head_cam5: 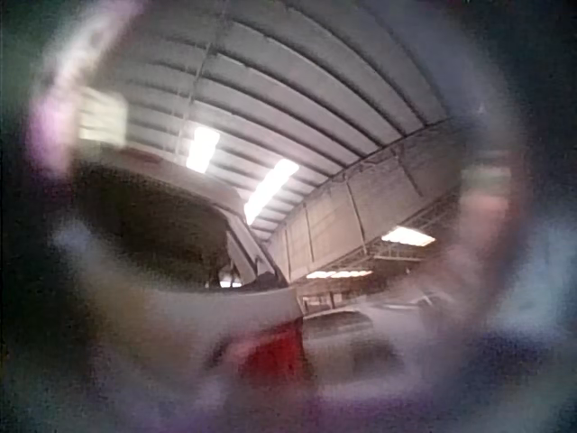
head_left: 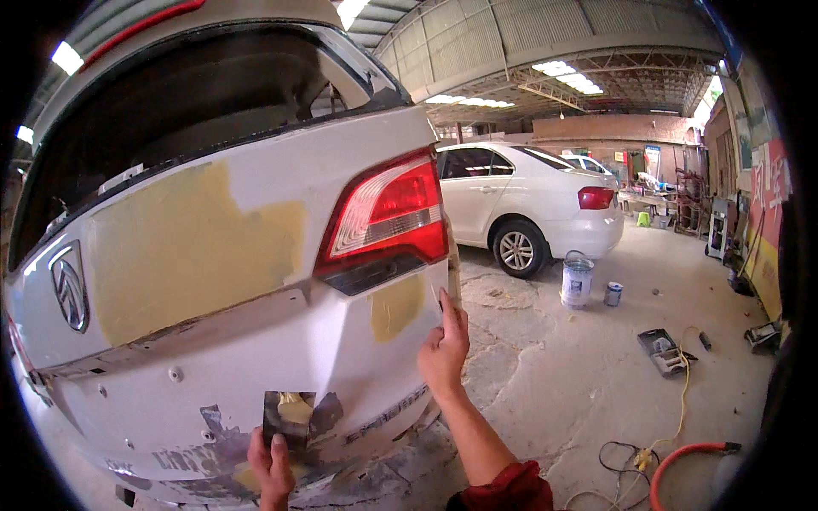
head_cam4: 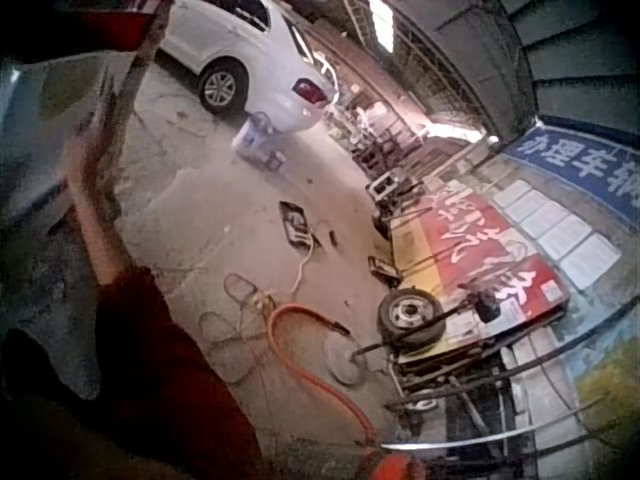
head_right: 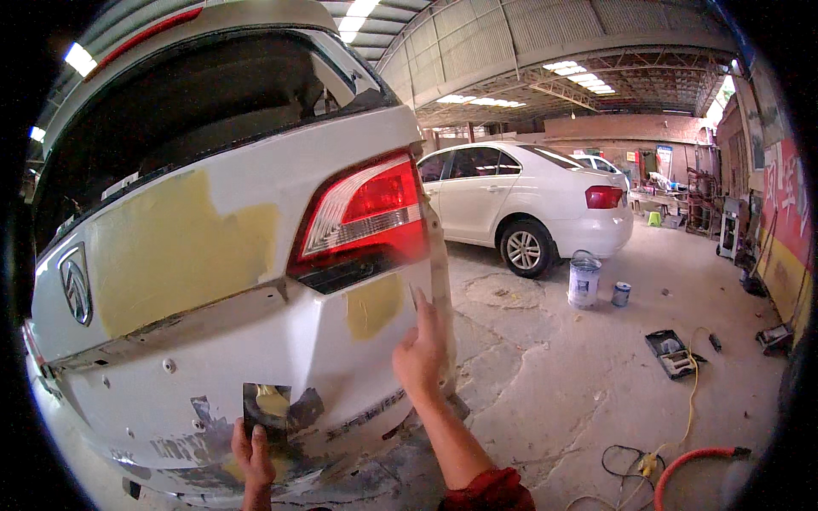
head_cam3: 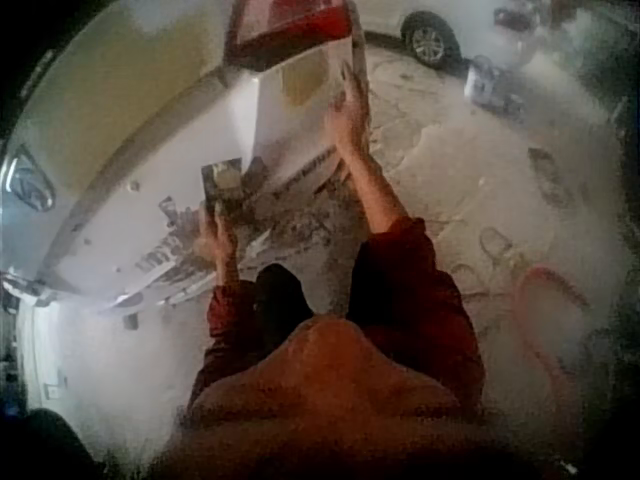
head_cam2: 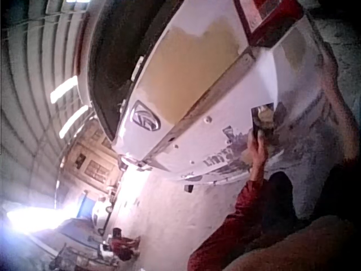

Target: The person applies a beige body filler to the rear bumper of a white car using a metal spreader. They repeatedly scoop the filler from a container and spread it across the damaged surface, smoothing it out to cover the area.

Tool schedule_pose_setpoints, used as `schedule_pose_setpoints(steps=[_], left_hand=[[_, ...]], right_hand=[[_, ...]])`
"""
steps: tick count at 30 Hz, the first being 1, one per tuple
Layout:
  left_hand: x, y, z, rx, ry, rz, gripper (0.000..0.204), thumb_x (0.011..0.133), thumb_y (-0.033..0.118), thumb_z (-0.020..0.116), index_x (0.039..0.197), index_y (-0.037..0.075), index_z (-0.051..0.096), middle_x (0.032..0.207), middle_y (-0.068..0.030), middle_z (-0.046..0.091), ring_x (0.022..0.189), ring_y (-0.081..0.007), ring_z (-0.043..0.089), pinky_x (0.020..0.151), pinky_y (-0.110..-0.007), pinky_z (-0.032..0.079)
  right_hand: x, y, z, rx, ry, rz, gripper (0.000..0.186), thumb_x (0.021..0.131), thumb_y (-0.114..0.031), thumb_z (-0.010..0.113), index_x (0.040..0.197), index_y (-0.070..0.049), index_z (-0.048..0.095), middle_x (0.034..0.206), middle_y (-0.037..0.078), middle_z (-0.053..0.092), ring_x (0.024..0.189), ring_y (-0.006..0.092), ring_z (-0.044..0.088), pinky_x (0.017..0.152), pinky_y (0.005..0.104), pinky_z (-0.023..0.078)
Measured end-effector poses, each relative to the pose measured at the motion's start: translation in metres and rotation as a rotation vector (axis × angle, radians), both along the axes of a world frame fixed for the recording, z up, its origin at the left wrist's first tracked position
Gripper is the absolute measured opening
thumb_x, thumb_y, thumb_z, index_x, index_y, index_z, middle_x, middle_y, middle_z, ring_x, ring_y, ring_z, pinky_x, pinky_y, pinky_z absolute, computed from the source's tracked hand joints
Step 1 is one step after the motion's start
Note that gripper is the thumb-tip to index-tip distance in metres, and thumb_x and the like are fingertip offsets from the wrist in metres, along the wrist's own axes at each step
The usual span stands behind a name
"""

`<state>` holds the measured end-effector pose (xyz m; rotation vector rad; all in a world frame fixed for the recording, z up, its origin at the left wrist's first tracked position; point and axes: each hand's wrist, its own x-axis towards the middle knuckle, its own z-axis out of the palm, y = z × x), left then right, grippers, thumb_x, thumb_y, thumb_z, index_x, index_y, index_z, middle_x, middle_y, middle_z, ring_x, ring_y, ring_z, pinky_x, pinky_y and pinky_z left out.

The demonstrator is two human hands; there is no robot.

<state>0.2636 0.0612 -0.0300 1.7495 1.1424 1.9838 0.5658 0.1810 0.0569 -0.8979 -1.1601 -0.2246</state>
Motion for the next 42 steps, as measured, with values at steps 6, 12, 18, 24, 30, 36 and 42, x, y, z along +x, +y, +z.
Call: schedule_pose_setpoints(steps=[6, 12, 18, 24, 30, 36, 42], left_hand=[[-0.006, 0.007, -0.007, -0.006, -0.055, -0.089, 0.024, 0.1, 0.019, 0.055, 0.107, -0.003, 0.058, 0.091, -0.0028, 0.058, 0.084, -0.0102, 0.049, 0.074, -0.026, 0.041], [-0.006, 0.007, -0.01, 0.011, -0.071, -0.116, 0.026, 0.099, 0.018, 0.055, 0.112, -0.004, 0.058, 0.095, -0.0034, 0.06, 0.087, -0.0112, 0.051, 0.078, -0.027, 0.043], [-0.008, 0.003, -0.006, -0.026, -0.025, -0.062, 0.025, 0.099, 0.019, 0.055, 0.108, -0.004, 0.059, 0.09, -0.003, 0.059, 0.08, -0.011, 0.051, 0.072, -0.028, 0.043], [-0.006, 0.005, -0.001, 0.052, 0.051, -0.022, 0.025, 0.1, 0.02, 0.054, 0.105, -0.004, 0.059, 0.083, -0.0015, 0.056, 0.074, -0.0096, 0.048, 0.066, -0.027, 0.04], [0.001, -0.001, 0.004, -0.001, -0.014, -0.055, 0.024, 0.1, 0.023, 0.054, 0.1, 0.0, 0.056, 0.083, 0.0007, 0.052, 0.076, -0.0089, 0.044, 0.066, -0.027, 0.037], [-0.004, 0.006, -0.007, 0.009, -0.062, -0.111, 0.022, 0.1, 0.02, 0.054, 0.103, -0.001, 0.057, 0.085, -0.0001, 0.054, 0.077, -0.0084, 0.045, 0.068, -0.026, 0.039], [-0.001, 0.001, -0.002, 0.021, -0.088, -0.1, 0.02, 0.099, 0.014, 0.053, 0.106, -0.003, 0.059, 0.087, -0.0014, 0.056, 0.08, -0.0094, 0.047, 0.072, -0.026, 0.041]], right_hand=[[-0.002, 0.013, 0.007, -0.053, 0.089, -0.009, 0.07, 0.076, 0.014, 0.04, 0.14, -0.008, 0.057, 0.12, 0.017, 0.057, 0.113, 0.0341, 0.058, 0.096, 0.0387, 0.048], [-0.018, 0.019, 0.01, -0.064, 0.086, -0.013, 0.075, 0.071, 0.015, 0.044, 0.14, -0.01, 0.059, 0.124, 0.015, 0.057, 0.113, 0.0316, 0.058, 0.09, 0.0324, 0.049], [-0.057, -0.004, 0.012, -0.054, -0.03, -0.003, 0.075, 0.074, 0.012, 0.053, 0.144, -0.014, 0.055, 0.132, 0.018, 0.054, 0.118, 0.038, 0.054, 0.101, 0.0418, 0.044], [-0.086, -0.017, 0.003, -0.037, -0.116, -0.105, 0.077, 0.073, 0.012, 0.056, 0.144, -0.019, 0.057, 0.132, 0.017, 0.052, 0.122, 0.0374, 0.05, 0.1, 0.0428, 0.046], [-0.098, -0.028, -0.005, -0.047, -0.187, -0.1, 0.072, 0.075, 0.01, 0.059, 0.141, -0.017, 0.057, 0.135, 0.017, 0.05, 0.125, 0.0396, 0.048, 0.103, 0.0454, 0.044], [-0.099, -0.038, -0.011, -0.057, -0.219, -0.053, 0.072, 0.071, 0.011, 0.06, 0.138, -0.017, 0.059, 0.133, 0.016, 0.051, 0.122, 0.0392, 0.049, 0.1, 0.0465, 0.045], [-0.087, -0.053, -0.031, -0.041, -0.258, 0.091, 0.066, 0.073, 0.011, 0.059, 0.132, -0.018, 0.064, 0.123, 0.013, 0.059, 0.113, 0.0366, 0.057, 0.095, 0.0462, 0.048]])
